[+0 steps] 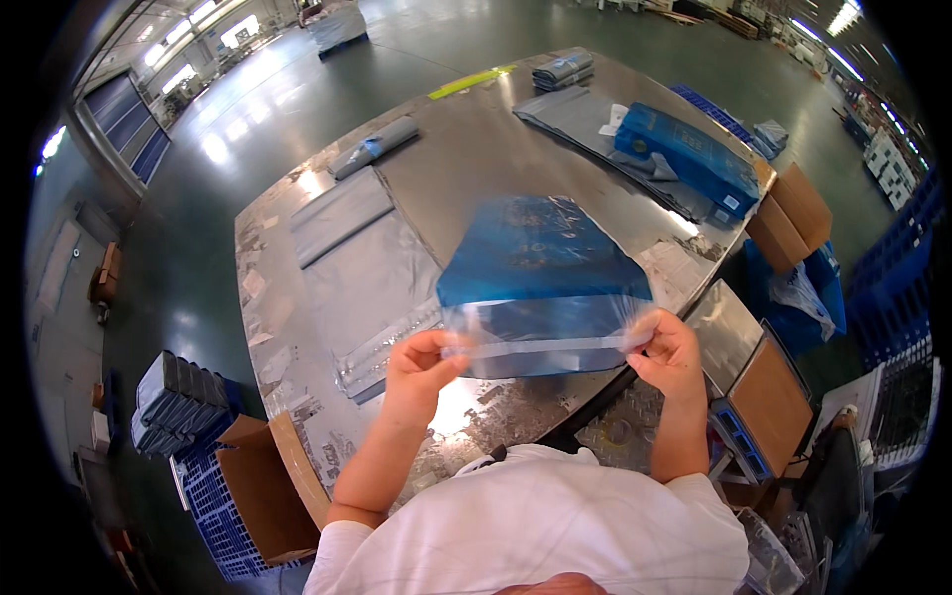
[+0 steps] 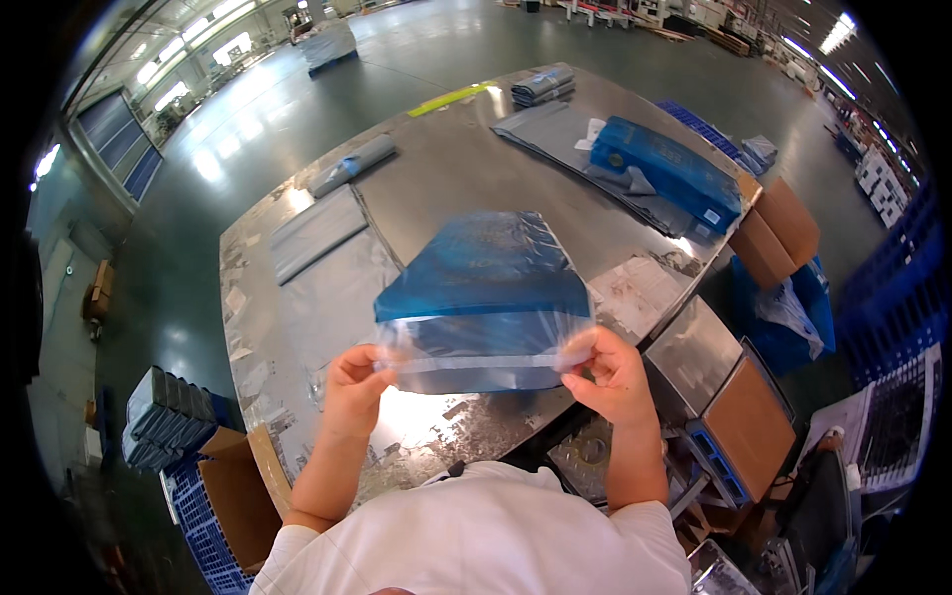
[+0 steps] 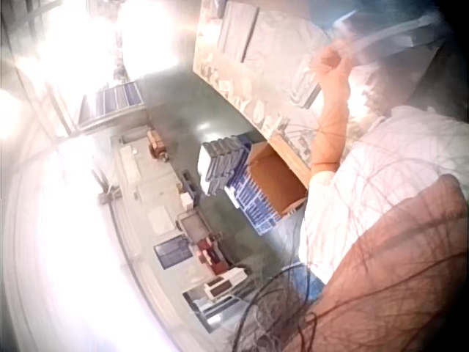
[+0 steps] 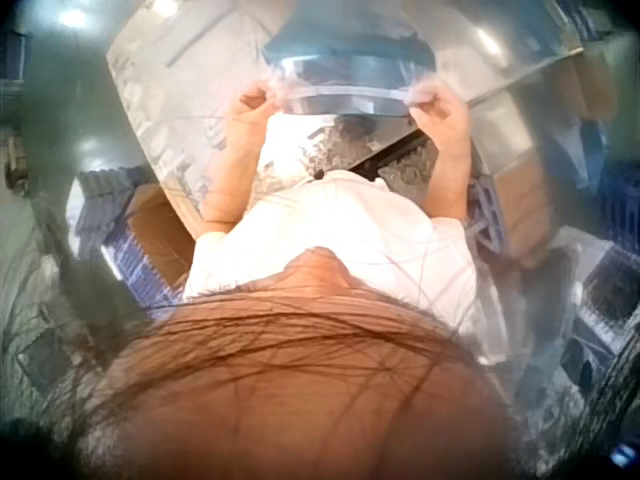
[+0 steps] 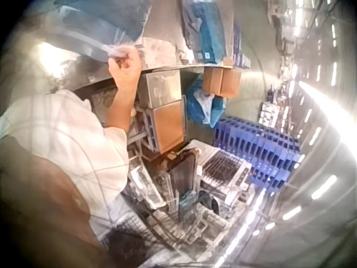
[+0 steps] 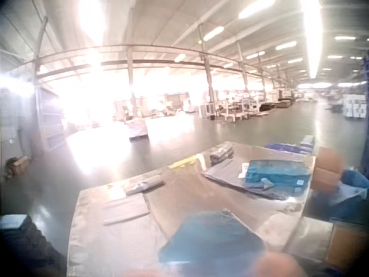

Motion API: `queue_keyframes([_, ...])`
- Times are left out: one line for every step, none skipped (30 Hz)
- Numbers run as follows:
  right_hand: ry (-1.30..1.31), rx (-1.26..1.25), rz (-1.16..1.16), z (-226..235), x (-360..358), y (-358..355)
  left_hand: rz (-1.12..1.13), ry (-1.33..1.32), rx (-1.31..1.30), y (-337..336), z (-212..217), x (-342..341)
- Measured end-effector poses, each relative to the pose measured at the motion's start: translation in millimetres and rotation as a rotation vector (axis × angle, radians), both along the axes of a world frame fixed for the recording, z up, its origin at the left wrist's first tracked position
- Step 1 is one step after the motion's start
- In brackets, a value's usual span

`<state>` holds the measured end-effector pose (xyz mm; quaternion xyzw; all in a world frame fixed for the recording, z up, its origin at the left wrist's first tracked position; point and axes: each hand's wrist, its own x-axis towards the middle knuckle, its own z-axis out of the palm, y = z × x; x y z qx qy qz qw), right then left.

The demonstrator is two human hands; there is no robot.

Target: The person repeatedly picks blue padded mailers from a metal table, folds them, and places them into a blue plastic crate. The person also stacks folded mailers on the table. A coworker is visible working at the same table.

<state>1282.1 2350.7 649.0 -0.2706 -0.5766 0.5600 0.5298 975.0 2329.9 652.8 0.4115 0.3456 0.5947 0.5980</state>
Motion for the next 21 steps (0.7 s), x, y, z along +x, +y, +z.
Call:
queue_keyframes([-0.002, -0.009, -0.026, 0, -1, -2, -0.056, -0.007, 0.040, -1, 2, 2])
queue_keyframes([-0.005, -0.015, -0.043, 0, -2, -3, -0.046, 0.007, 0.051, -2, 3, 2])
queue_keyframes([-0.009, -0.021, -0.060, -1, -4, -3, -0.035, 0.022, 0.062, -3, 2, 2])
queue_keyframes([-0.014, -0.029, -0.082, -1, -5, -4, -0.030, 0.034, 0.072, -3, 1, 3])
queue_keyframes([-0.016, -0.004, -0.103, -3, -6, -3, 0.006, 0.080, 0.113, -2, -2, 5])
queue_keyframes([-0.018, 0.020, -0.124, -6, -8, 0, 0.030, 0.102, 0.114, 0, -3, 6])
queue_keyframes([-0.020, 0.041, -0.149, -6, -9, 1, 0.050, 0.124, 0.111, 2, -4, 7])
queue_keyframes([0.034, 0.073, -0.198, -4, -14, 0, 0.069, 0.146, 0.108, 5, -5, 8])
queue_keyframes([0.088, 0.106, -0.248, 1, -23, 1, 0.100, 0.169, 0.131, 8, -5, 9])
queue_keyframes([0.143, 0.139, -0.298, 6, -29, 3, 0.130, 0.192, 0.154, 12, -3, 10])
queue_keyframes([0.100, 0.279, -0.329, 4, -30, 7, 0.160, 0.215, 0.177, 15, -1, 11])
queue_keyframes([0.032, 0.305, -0.306, 7, -30, 8, 0.197, 0.249, 0.183, 18, 0, 10])
queue_keyframes([-0.034, 0.329, -0.280, 11, -29, 8, 0.235, 0.286, 0.188, 22, 0, 8])
queue_keyframes([-0.099, 0.352, -0.254, 14, -28, 9, 0.275, 0.322, 0.194, 25, 1, 7])
queue_keyframes([-0.266, 0.424, -0.271, 14, -24, 13, 0.312, 0.273, 0.256, 32, 0, 7])
queue_keyframes([-0.355, 0.488, -0.296, 18, -23, 16, 0.316, 0.286, 0.254, 36, 3, 6])
queue_keyframes([-0.444, 0.552, -0.319, 25, -23, 18, 0.320, 0.300, 0.251, 38, 8, 5])
queue_keyframes([-0.533, 0.616, -0.340, 30, -24, 20, 0.327, 0.313, 0.247, 41, 11, 3])
queue_keyframes([-0.509, 0.587, -0.428, 34, -29, 21, 0.348, 0.348, 0.269, 44, 13, 3])
queue_keyframes([-0.503, 0.651, -0.456, 33, -28, 26, 0.364, 0.391, 0.278, 47, 15, 2])
queue_keyframes([-0.495, 0.716, -0.483, 29, -27, 33, 0.381, 0.435, 0.288, 49, 16, 1])
